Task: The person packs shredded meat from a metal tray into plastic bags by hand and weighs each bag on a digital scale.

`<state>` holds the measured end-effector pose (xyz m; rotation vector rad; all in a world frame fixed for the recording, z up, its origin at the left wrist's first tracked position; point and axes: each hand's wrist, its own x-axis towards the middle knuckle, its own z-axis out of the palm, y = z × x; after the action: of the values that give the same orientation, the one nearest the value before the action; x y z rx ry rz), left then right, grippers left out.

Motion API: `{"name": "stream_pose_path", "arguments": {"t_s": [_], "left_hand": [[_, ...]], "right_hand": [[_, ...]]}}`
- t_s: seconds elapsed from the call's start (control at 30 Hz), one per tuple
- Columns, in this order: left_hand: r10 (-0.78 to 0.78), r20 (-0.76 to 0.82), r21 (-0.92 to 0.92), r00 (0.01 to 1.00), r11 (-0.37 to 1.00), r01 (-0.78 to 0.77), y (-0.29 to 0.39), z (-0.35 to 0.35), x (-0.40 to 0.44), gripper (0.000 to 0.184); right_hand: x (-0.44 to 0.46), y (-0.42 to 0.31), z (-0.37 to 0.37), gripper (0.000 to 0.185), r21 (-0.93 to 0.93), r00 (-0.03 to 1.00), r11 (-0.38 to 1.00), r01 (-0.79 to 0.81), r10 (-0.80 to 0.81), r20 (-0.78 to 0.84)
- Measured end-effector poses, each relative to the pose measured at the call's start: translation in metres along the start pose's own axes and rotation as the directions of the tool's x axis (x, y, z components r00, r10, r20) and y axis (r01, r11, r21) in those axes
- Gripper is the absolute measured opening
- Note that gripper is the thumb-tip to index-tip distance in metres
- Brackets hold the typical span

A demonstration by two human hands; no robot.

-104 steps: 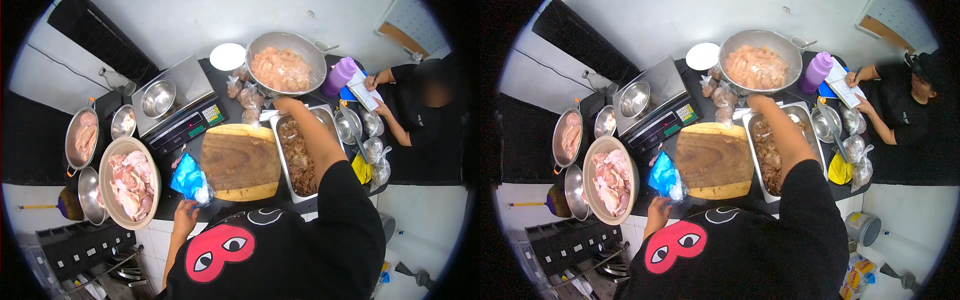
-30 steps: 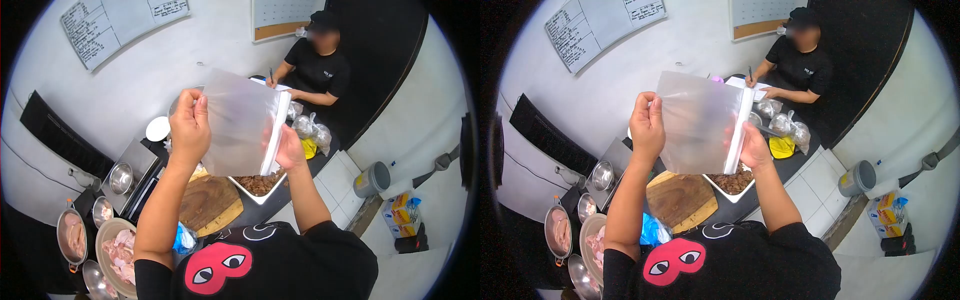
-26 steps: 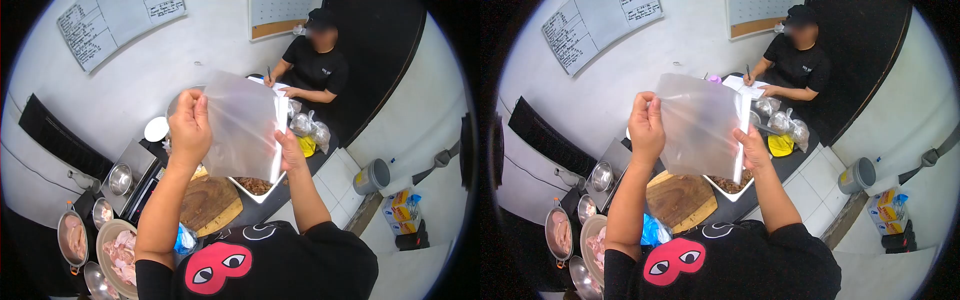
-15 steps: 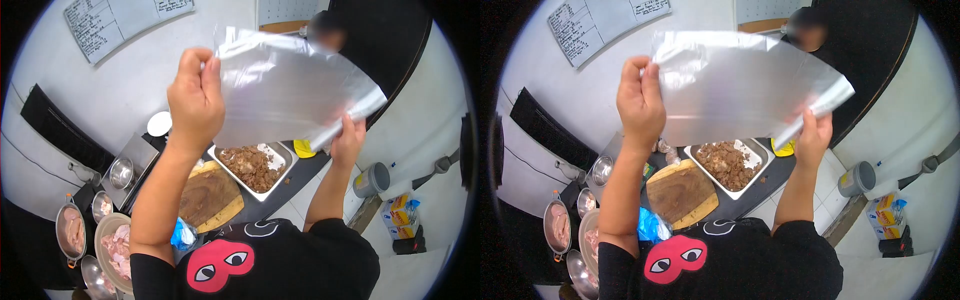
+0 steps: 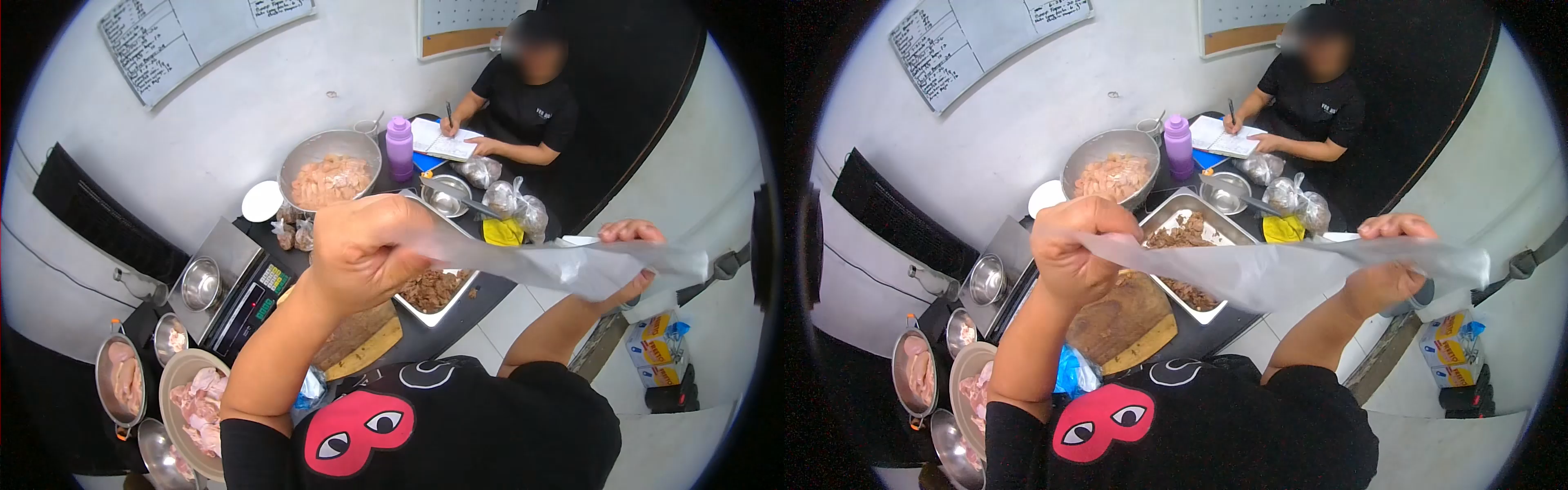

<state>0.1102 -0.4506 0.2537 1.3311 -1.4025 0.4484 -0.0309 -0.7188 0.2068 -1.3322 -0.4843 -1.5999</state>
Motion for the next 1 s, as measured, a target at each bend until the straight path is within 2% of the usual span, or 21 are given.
{"name": "stream_pose_path", "arguments": {"t_s": [0.1,0.13,0.2,0.23,0.27,0.4,0.5,0.53,0.6,0.73,0.83,0.87,0.9,1.0], "left_hand": [[-0.107,-0.292,0.048,0.951,0.991,0.126,-0.006,0.007,-0.005,0.031],[0.012,-0.244,0.213,0.97,0.976,0.041,-0.007,0.0,-0.01,0.033],[0.029,-0.248,0.1,0.968,0.995,-0.004,0.0,0.003,-0.011,0.033],[0.021,-0.251,0.037,0.968,0.999,-0.012,0.005,0.005,-0.014,0.033],[0.035,-0.18,0.131,0.983,0.991,-0.011,0.007,0.001,-0.013,0.035],[0.012,-0.226,0.245,0.974,0.968,0.045,-0.007,0.001,-0.023,0.041],[-0.054,-0.325,0.21,0.944,0.969,0.128,-0.015,-0.002,-0.03,0.019],[-0.146,-0.337,0.204,0.93,0.953,0.224,-0.016,-0.002,-0.033,0.02],[-0.324,-0.362,0.191,0.874,0.892,0.41,-0.02,-0.005,-0.039,0.023],[-0.291,-0.434,0.245,0.853,0.873,0.423,-0.052,-0.012,-0.056,0.027],[-0.297,-0.477,0.243,0.827,0.86,0.449,-0.064,-0.014,-0.064,0.028],[-0.325,-0.479,0.221,0.816,0.855,0.47,-0.065,-0.014,-0.067,0.028],[-0.352,-0.479,0.2,0.804,0.848,0.491,-0.065,-0.014,-0.069,0.027],[-0.444,-0.341,0.25,0.828,0.807,0.536,-0.059,-0.011,-0.077,0.024]], "right_hand": [[-0.011,0.013,-0.009,0.028,-0.301,0.93,0.94,-0.164,0.045,-0.365],[-0.014,0.012,-0.008,0.03,-0.225,0.959,0.972,-0.064,-0.002,-0.282],[-0.004,0.014,0.005,0.027,-0.259,0.98,0.961,0.099,-0.14,-0.142],[0.0,0.008,0.007,0.023,-0.235,0.99,0.97,0.061,-0.088,-0.106],[0.004,0.002,0.008,0.019,-0.213,0.997,0.977,0.021,-0.037,-0.069],[0.0,0.015,0.001,0.018,-0.377,0.996,0.922,0.085,-0.072,0.048],[-0.012,0.026,0.007,0.02,-0.321,0.96,0.922,-0.214,0.137,-0.245],[-0.01,0.024,0.021,0.021,-0.329,0.949,0.905,-0.268,0.189,-0.254],[-0.016,0.032,0.024,0.022,-0.297,0.913,0.867,-0.401,0.352,-0.205],[-0.034,0.053,0.034,0.023,-0.253,0.812,0.772,-0.583,0.568,-0.136],[-0.046,0.062,0.055,0.024,-0.434,0.867,0.761,-0.482,0.486,-0.111],[-0.055,0.073,0.054,0.024,-0.427,0.877,0.781,-0.456,0.475,-0.069],[-0.06,0.073,0.058,0.024,-0.406,0.853,0.774,-0.485,0.521,-0.025],[-0.077,0.061,0.091,0.023,-0.356,0.752,0.742,-0.569,0.644,0.142]]}}
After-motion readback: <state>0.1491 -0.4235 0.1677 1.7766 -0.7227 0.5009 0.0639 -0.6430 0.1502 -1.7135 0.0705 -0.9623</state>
